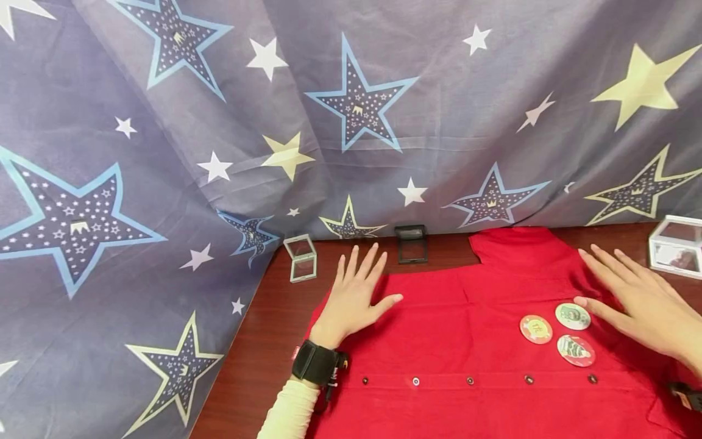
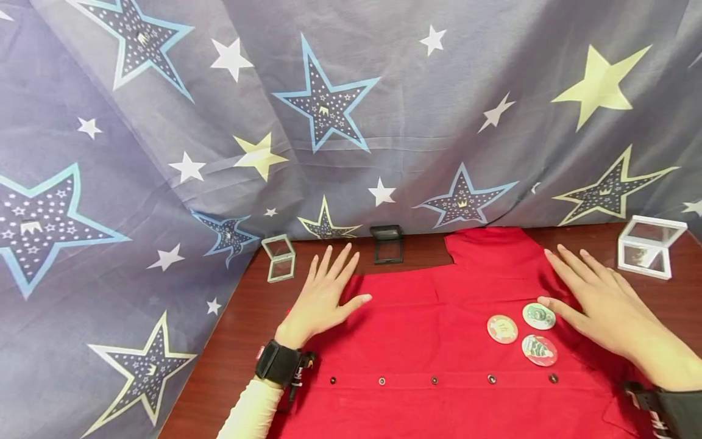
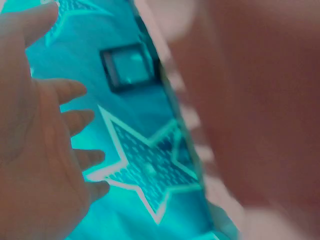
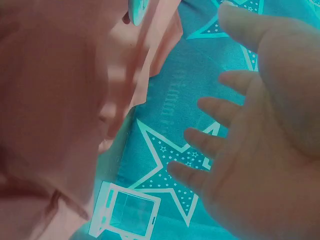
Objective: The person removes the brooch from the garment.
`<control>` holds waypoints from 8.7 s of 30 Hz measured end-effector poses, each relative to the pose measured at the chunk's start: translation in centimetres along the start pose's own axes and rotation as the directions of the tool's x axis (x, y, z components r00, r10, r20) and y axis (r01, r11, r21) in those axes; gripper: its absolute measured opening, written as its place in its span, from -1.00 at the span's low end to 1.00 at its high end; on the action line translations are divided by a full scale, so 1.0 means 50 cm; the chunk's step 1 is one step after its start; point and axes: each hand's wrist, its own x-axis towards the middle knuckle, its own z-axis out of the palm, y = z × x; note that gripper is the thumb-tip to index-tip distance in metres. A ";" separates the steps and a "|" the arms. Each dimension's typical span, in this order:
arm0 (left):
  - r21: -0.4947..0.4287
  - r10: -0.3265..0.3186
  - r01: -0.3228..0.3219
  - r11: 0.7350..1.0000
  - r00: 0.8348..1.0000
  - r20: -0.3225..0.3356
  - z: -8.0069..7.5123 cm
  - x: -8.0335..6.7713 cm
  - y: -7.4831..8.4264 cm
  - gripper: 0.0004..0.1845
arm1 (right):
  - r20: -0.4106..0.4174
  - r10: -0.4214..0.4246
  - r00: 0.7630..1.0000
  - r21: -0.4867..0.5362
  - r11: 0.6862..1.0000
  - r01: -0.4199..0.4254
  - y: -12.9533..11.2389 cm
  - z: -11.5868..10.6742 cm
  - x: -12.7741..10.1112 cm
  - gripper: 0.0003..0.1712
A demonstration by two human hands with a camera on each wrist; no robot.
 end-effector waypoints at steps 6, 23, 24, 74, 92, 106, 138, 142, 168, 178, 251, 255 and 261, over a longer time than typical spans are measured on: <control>-0.007 0.086 -0.086 0.996 0.996 -0.021 -0.008 0.044 0.065 -0.02 | -0.061 -0.062 0.996 0.050 0.997 0.065 0.002 -0.020 0.001 0.04; -0.199 0.316 -0.315 0.928 0.948 -0.032 0.019 0.113 0.269 -0.19 | -0.097 -0.172 0.980 0.019 0.984 0.175 0.002 -0.019 0.001 -0.48; -0.220 0.326 -0.323 0.921 0.945 -0.023 0.022 0.116 0.278 -0.21 | -0.093 -0.175 0.980 0.023 0.984 0.177 0.004 -0.018 0.001 -0.47; -0.176 0.367 -0.337 0.925 0.913 0.180 0.074 0.156 0.410 -0.65 | 0.021 -0.285 0.958 0.175 0.945 0.277 -0.072 0.062 0.014 -0.59; -0.298 0.360 -0.308 0.904 0.922 0.139 0.083 0.155 0.402 -0.80 | -0.050 -0.240 0.970 0.243 0.939 0.244 -0.079 0.078 0.015 -0.47; -0.435 0.398 -0.323 0.840 0.913 0.091 0.075 0.163 0.394 -0.89 | -0.114 -0.237 0.965 0.265 0.929 0.259 -0.077 0.075 0.017 -0.45; -0.451 0.390 -0.313 0.836 0.917 0.085 0.053 0.156 0.405 -0.84 | -0.111 -0.258 0.960 0.222 0.935 0.277 -0.091 0.054 0.020 -0.39; -0.410 0.391 -0.328 0.851 0.917 0.077 0.053 0.155 0.406 -0.80 | -0.108 -0.272 0.956 0.201 0.936 0.289 -0.092 0.052 0.022 -0.39; -0.284 0.469 -0.437 0.853 0.882 0.051 0.050 0.151 0.413 -0.83 | -0.079 -0.348 0.934 0.263 0.897 0.356 -0.081 0.050 0.017 -0.37; -0.284 0.487 -0.452 0.845 0.871 0.061 0.048 0.145 0.414 -0.83 | -0.044 -0.356 0.934 0.328 0.878 0.350 -0.077 0.050 0.011 -0.45; -0.325 0.620 -0.564 0.759 0.778 0.099 0.057 0.145 0.411 -0.73 | -0.071 -0.415 0.907 0.253 0.872 0.419 -0.063 0.052 0.000 -0.48; -0.304 0.630 -0.578 0.757 0.770 0.106 0.055 0.146 0.413 -0.72 | -0.091 -0.437 0.895 0.240 0.863 0.446 -0.066 0.051 0.002 -0.48; -0.228 0.652 -0.619 0.751 0.751 0.108 0.050 0.148 0.420 -0.74 | -0.113 -0.460 0.881 0.252 0.844 0.474 -0.070 0.049 0.004 -0.46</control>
